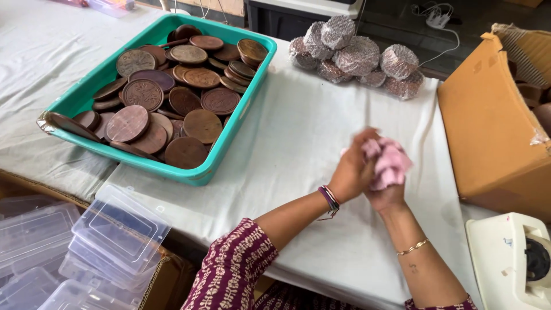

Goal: The recorder is wrapping wooden bowls in bubble wrap and cleaning them.

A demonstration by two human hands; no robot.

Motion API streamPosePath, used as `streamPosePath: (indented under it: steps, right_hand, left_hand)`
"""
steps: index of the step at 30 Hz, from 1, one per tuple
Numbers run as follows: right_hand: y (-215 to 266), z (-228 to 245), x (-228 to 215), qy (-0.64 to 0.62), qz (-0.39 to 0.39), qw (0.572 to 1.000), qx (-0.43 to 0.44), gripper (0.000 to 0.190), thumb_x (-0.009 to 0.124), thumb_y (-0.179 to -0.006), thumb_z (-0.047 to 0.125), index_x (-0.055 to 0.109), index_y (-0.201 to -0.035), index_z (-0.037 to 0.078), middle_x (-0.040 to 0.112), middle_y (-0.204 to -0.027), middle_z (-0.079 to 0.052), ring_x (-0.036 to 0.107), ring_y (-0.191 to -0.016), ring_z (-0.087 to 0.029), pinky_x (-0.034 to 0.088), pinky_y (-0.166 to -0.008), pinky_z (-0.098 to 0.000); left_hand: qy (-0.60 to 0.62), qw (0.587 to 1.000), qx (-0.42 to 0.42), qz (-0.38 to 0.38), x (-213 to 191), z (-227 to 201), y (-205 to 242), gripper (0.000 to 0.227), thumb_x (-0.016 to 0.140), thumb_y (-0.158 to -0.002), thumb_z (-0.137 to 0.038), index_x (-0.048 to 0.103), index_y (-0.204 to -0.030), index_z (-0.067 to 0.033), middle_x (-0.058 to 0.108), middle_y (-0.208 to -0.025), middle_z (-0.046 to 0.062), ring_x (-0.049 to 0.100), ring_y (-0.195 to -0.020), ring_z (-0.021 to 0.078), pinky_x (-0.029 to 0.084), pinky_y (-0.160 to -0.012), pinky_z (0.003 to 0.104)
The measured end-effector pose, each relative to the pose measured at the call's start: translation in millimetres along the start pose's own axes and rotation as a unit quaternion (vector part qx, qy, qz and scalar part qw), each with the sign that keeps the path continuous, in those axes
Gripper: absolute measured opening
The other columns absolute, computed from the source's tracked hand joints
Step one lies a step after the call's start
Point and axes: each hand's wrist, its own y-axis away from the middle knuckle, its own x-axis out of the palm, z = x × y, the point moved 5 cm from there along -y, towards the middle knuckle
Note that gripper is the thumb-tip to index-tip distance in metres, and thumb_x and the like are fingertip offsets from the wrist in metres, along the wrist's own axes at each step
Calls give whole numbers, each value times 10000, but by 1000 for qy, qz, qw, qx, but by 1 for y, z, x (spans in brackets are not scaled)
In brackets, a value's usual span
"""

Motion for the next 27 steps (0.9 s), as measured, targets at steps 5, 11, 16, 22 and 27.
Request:
streamPosePath:
  steps: [5,11,16,22,27]
  right_hand:
    - [6,-9,47,133,9,990,51,679,645,-913,542,465,-1470,197,598,-1387,29,539,-1318,-182,447,-1119,-423]
    - [-2,37,-17,134,-56,987,-66,680,611,-1008,549,464,-1497,100,574,-1414,-73,537,-1341,-246,429,-1173,-450]
    - [3,44,6,87,27,989,121,843,631,-901,576,450,-1517,30,593,-1372,-188,581,-1263,-312,528,-1033,-490]
    - [-3,40,2,209,-18,977,-32,922,650,-884,585,361,-1581,54,541,-1414,-142,595,-1286,-260,496,-1095,-446]
    - [5,66,17,242,27,968,-66,882,662,-913,593,403,-1518,6,573,-1342,-200,620,-1234,-304,508,-1083,-466]
  left_hand:
    - [-67,976,-45,-203,-30,32,-8,329,634,-794,94,594,-1093,-37,607,-1123,205,654,-1003,370,577,-865,432]
    - [-46,989,-127,65,23,52,15,291,538,-1126,-307,689,-1222,-77,739,-1233,173,678,-1126,268,557,-1016,360]
    - [-350,876,235,236,18,21,17,825,455,-914,-701,388,-1568,-202,460,-1630,66,348,-1552,214,369,-1209,415]
    - [-395,906,96,119,32,19,20,894,562,-900,-622,388,-1590,-80,486,-1595,138,425,-1510,231,432,-1148,392]
    - [-261,933,-82,233,44,33,31,468,551,-1073,-497,648,-1411,-189,716,-1393,4,606,-1302,130,486,-1093,300]
